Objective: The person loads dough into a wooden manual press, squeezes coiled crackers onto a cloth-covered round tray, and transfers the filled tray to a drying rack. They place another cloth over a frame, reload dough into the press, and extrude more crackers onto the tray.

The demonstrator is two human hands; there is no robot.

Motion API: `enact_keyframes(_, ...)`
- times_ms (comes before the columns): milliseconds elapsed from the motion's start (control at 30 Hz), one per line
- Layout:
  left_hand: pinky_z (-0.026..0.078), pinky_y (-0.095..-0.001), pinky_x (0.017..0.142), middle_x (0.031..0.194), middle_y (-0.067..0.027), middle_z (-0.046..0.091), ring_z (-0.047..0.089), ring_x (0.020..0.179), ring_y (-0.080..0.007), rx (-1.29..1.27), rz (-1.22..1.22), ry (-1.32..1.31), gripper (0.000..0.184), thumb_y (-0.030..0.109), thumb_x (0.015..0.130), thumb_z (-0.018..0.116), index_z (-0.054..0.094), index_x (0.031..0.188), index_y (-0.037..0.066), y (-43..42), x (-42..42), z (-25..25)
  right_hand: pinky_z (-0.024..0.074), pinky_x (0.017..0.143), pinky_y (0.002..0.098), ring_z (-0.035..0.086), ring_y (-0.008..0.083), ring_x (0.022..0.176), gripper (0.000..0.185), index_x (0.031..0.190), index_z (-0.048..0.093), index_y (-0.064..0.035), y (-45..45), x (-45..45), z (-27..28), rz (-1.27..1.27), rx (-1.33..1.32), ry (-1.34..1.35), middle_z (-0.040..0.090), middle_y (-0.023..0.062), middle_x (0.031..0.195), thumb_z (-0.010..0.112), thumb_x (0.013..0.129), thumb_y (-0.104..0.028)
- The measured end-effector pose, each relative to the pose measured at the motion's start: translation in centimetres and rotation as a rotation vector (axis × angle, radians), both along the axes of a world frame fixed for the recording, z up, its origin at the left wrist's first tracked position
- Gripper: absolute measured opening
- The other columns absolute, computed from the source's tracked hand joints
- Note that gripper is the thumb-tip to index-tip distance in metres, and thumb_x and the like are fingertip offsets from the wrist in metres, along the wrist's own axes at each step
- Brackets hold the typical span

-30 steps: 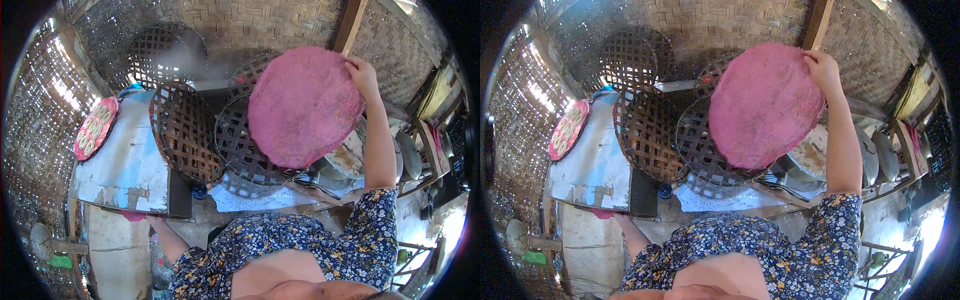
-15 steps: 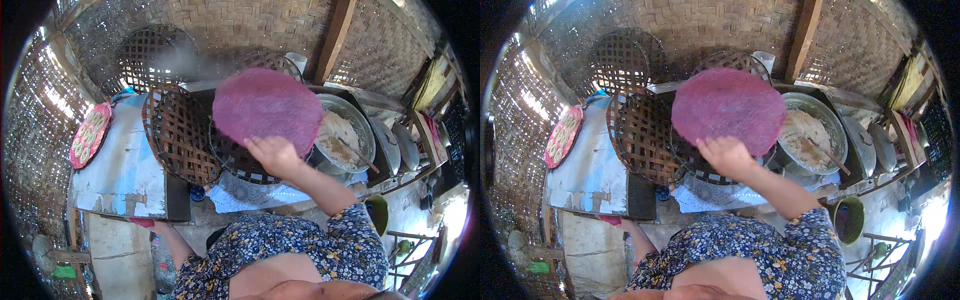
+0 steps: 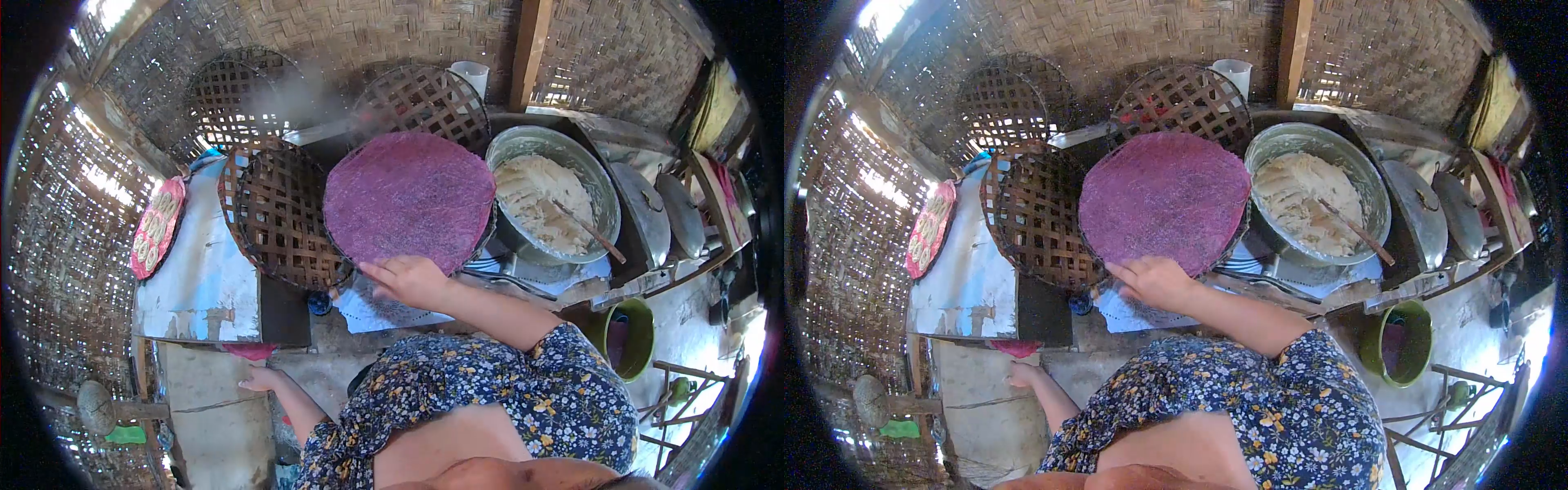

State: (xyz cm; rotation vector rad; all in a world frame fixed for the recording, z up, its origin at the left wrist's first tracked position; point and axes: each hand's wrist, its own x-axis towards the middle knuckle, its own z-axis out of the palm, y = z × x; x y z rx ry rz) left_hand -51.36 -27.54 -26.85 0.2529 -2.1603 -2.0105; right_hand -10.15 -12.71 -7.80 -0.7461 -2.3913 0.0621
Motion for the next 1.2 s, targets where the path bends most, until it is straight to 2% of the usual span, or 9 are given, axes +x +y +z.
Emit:
enact_keyframes(100,0.037,-0.0427,0.09,0.119,-0.0291,0.044,0.048,0.105,-0.0368,-0.109,0.015,0.093,0.057,0.008,0.08,0.053,0.027,0.127,-0.011,0.0,1.3,2.3,0.0493,0.072,0.0361,0.06,0.0266,0.084,0.043,0.11,0.055,-0.0097,-0.3,4.1,3.7,0.012,0.019,0.155,0.062,0.0085,0.096,0.061,0.076,-0.036)
enact_keyframes(233,0.037,-0.0409,0.09,0.122,-0.0271,0.04,0.045,0.109,-0.0346,-0.147,0.049,0.485,0.056,0.011,0.081,0.056,0.029,0.125,-0.01,0.7,7.7,10.5,0.0487,0.065,0.0381,0.06,0.03,0.076,0.024,0.084,0.063,-0.0074,-1.4,15.4,4.3,-0.458,-0.341,0.153,0.062,0.0127,0.081,0.06,0.078,-0.031)
enact_keyframes(367,0.042,-0.0318,0.079,0.116,-0.0175,0.043,0.047,0.094,-0.021,-0.108,-0.202,0.936,0.039,0.002,0.082,0.051,0.037,0.118,-0.003,2.6,15.2,15.2,0.048,0.07,0.0405,0.059,0.0309,0.081,0.037,0.095,0.061,-0.0084,-4.2,25.3,-0.4,-0.821,-0.686,-0.465,0.061,0.0137,0.084,0.061,0.074,-0.039)
enact_keyframes(533,0.038,-0.0307,0.086,0.119,-0.0106,0.041,0.044,0.099,-0.0186,0.072,-0.981,0.519,0.047,0.007,0.084,0.052,0.031,0.126,0.002,8.4,24.2,16.7,0.0437,0.082,0.0413,0.054,0.0313,0.098,0.068,0.124,0.042,-0.011,-7.1,29.1,-11.3,-0.775,-0.434,-0.533,0.057,0.0139,0.103,0.066,0.069,-0.042)
enact_keyframes(633,0.04,-0.0283,0.076,0.116,-0.0059,0.046,0.047,0.091,-0.0129,0.37,-1.03,-0.274,0.05,0.029,0.088,0.051,0.03,0.129,0.011,11.9,24.8,13.9,0.0431,0.081,0.0441,0.052,0.0349,0.096,0.077,0.129,0.034,-0.0081,-6.3,27.5,-13.7,-0.696,-0.621,-0.496,0.055,0.0167,0.104,0.069,0.064,-0.033)
enact_keyframes(733,0.038,-0.0358,0.083,0.111,-0.0053,0.048,0.047,0.095,-0.0199,0.625,-1.084,-0.598,0.051,0.044,0.085,0.052,0.038,0.12,0.011,14.0,25.4,13.1,0.0447,0.076,0.0434,0.054,0.0368,0.089,0.069,0.122,0.041,-0.0069,-6.8,27.4,-16.4,-0.721,-0.622,-0.338,0.056,0.0178,0.099,0.069,0.063,-0.03)
enact_keyframes(1000,0.038,-0.0338,0.09,0.126,-0.0125,0.041,0.047,0.108,-0.023,0.374,-1.3,-0.316,0.064,0.005,0.079,0.058,0.023,0.133,0.0,15.0,27.4,14.7,0.0462,0.079,0.0362,0.06,0.0294,0.084,0.063,0.109,0.054,-0.0011,-10.6,31.1,-9.6,-0.7,-0.944,0.024,0.062,0.0163,0.093,0.071,0.053,-0.024)
enact_keyframes(1033,0.037,-0.0305,0.092,0.123,-0.0098,0.046,0.048,0.107,-0.0195,0.527,-1.295,-0.292,0.063,-0.004,0.077,0.056,0.026,0.132,0.001,15.8,27.0,12.6,0.0459,0.078,0.0344,0.06,0.0267,0.083,0.063,0.107,0.055,-0.0003,-10.9,32.3,-9.8,-0.679,-1.009,0.112,0.062,0.0145,0.092,0.072,0.051,-0.022)
enact_keyframes(1200,0.036,-0.0324,0.094,0.12,-0.0107,0.049,0.049,0.108,-0.0205,0.498,-1.47,-0.354,0.057,-0.008,0.076,0.053,0.032,0.128,-0.001,16.2,25.5,13.5,0.0442,0.078,0.0287,0.058,0.0167,0.079,0.065,0.101,0.059,0.0046,-11.6,35.9,-5.8,-0.547,-1.286,0.527,0.063,0.0063,0.088,0.076,0.04,-0.012)
